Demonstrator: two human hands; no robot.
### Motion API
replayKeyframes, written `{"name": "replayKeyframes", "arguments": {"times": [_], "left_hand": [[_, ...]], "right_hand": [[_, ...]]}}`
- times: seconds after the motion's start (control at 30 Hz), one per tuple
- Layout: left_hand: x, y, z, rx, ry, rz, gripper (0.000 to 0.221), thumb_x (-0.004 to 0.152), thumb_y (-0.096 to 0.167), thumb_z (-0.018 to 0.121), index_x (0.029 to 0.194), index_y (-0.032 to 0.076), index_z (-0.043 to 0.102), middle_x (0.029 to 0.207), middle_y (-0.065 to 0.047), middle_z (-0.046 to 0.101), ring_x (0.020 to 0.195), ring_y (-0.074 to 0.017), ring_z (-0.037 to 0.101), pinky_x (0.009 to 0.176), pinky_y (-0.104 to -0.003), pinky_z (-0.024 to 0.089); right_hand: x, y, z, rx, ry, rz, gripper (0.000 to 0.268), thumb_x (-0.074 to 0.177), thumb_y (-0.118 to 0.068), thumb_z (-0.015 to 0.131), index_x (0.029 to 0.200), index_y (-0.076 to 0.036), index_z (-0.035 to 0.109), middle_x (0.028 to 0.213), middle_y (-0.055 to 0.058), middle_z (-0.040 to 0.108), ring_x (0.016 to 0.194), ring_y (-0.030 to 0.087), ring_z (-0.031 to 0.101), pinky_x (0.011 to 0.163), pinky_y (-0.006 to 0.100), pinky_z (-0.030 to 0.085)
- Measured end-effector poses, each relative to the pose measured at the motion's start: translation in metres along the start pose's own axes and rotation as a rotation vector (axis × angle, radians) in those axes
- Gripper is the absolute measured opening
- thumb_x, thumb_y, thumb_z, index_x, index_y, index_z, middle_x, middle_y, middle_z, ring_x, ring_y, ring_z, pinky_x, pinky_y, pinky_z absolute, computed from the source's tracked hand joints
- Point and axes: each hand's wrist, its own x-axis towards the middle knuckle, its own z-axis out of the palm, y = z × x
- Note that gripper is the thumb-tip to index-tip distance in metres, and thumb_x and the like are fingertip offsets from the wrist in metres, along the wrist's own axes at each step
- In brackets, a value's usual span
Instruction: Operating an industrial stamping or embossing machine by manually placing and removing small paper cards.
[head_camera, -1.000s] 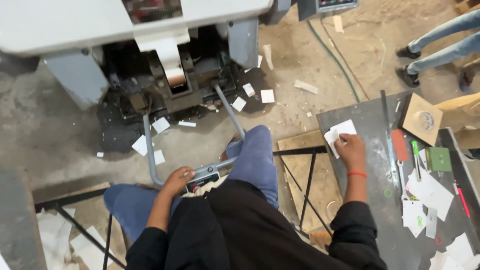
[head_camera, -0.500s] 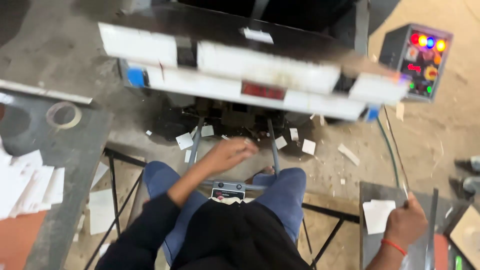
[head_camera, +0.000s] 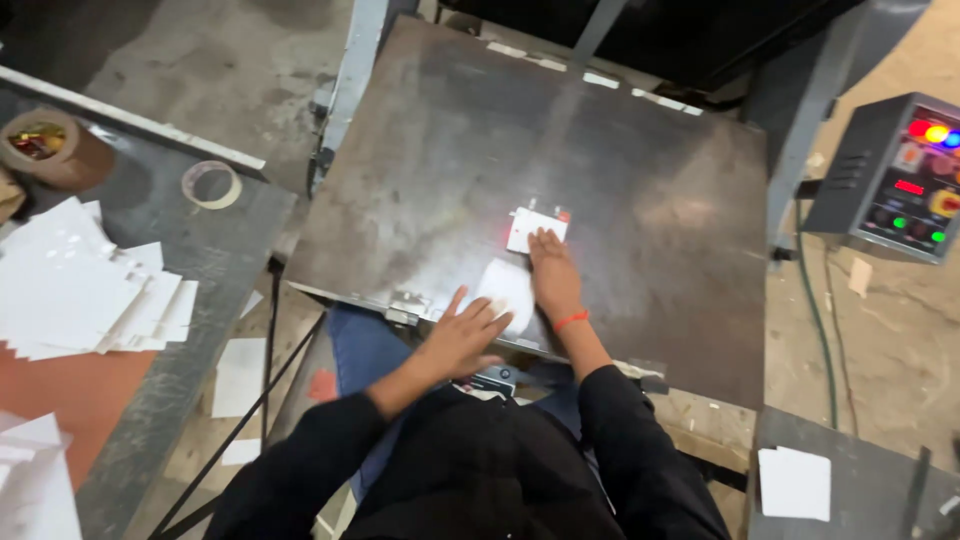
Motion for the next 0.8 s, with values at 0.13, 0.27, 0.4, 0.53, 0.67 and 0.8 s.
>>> {"name": "replayKeyframes", "arguments": {"times": [0.13, 0.27, 0.4, 0.53, 0.67, 0.8], "left_hand": [[-0.101, -0.056, -0.035, 0.002, 0.355, -0.111, 0.035, 0.079, 0.011, 0.067, 0.113, 0.011, 0.076, 0.104, -0.011, 0.07, 0.102, -0.0328, 0.063, 0.112, -0.06, 0.038], [-0.191, -0.096, -0.129, 0.466, 0.69, -0.353, 0.02, 0.086, 0.002, 0.074, 0.106, 0.005, 0.076, 0.096, -0.014, 0.066, 0.09, -0.0342, 0.06, 0.096, -0.054, 0.047], [-0.264, -0.131, -0.182, 0.999, 0.671, -0.837, 0.043, 0.087, -0.002, 0.068, 0.127, 0.008, 0.079, 0.103, -0.016, 0.059, 0.104, -0.035, 0.058, 0.113, -0.057, 0.048], [-0.316, -0.189, -0.154, 0.874, 0.732, -0.932, 0.035, 0.089, -0.009, 0.057, 0.12, 0.003, 0.069, 0.128, -0.019, 0.066, 0.116, -0.0374, 0.057, 0.104, -0.045, 0.048], [-0.319, -0.197, -0.137, 0.748, 0.633, -0.945, 0.027, 0.095, -0.001, 0.062, 0.12, 0.004, 0.071, 0.13, -0.022, 0.065, 0.119, -0.0391, 0.057, 0.107, -0.046, 0.047], [-0.28, -0.162, -0.122, 0.802, 0.669, -0.871, 0.033, 0.095, 0.006, 0.065, 0.127, 0.0, 0.071, 0.13, -0.021, 0.065, 0.119, -0.0376, 0.058, 0.108, -0.047, 0.046]], "right_hand": [[0.031, 0.037, 0.012, 0.043, 0.026, -0.035, 0.047, 0.091, -0.003, 0.052, 0.137, -0.005, 0.064, 0.145, 0.019, 0.06, 0.137, 0.033, 0.054, 0.115, 0.045, 0.038], [0.102, 0.053, -0.026, 0.05, -0.132, 0.026, 0.05, 0.095, -0.027, 0.057, 0.14, -0.006, 0.063, 0.149, 0.017, 0.058, 0.135, 0.034, 0.056, 0.114, 0.043, 0.044], [0.191, 0.078, -0.069, -0.019, -0.221, -0.02, 0.072, 0.091, -0.058, 0.069, 0.136, -0.002, 0.063, 0.138, 0.027, 0.058, 0.122, 0.045, 0.058, 0.101, 0.051, 0.047], [0.179, 0.016, -0.169, 0.154, 0.079, -0.055, 0.062, 0.093, -0.045, 0.073, 0.134, 0.0, 0.064, 0.138, 0.029, 0.058, 0.12, 0.045, 0.06, 0.099, 0.049, 0.05], [0.071, -0.001, -0.197, 0.298, 0.432, 0.0, 0.02, 0.103, -0.018, 0.069, 0.118, -0.004, 0.072, 0.119, 0.016, 0.073, 0.11, 0.036, 0.068, 0.096, 0.044, 0.053], [-0.096, 0.061, -0.167, 0.184, 0.384, 0.291, 0.024, 0.099, -0.013, 0.068, 0.122, -0.008, 0.073, 0.125, 0.014, 0.073, 0.115, 0.035, 0.068, 0.1, 0.042, 0.053]]}}
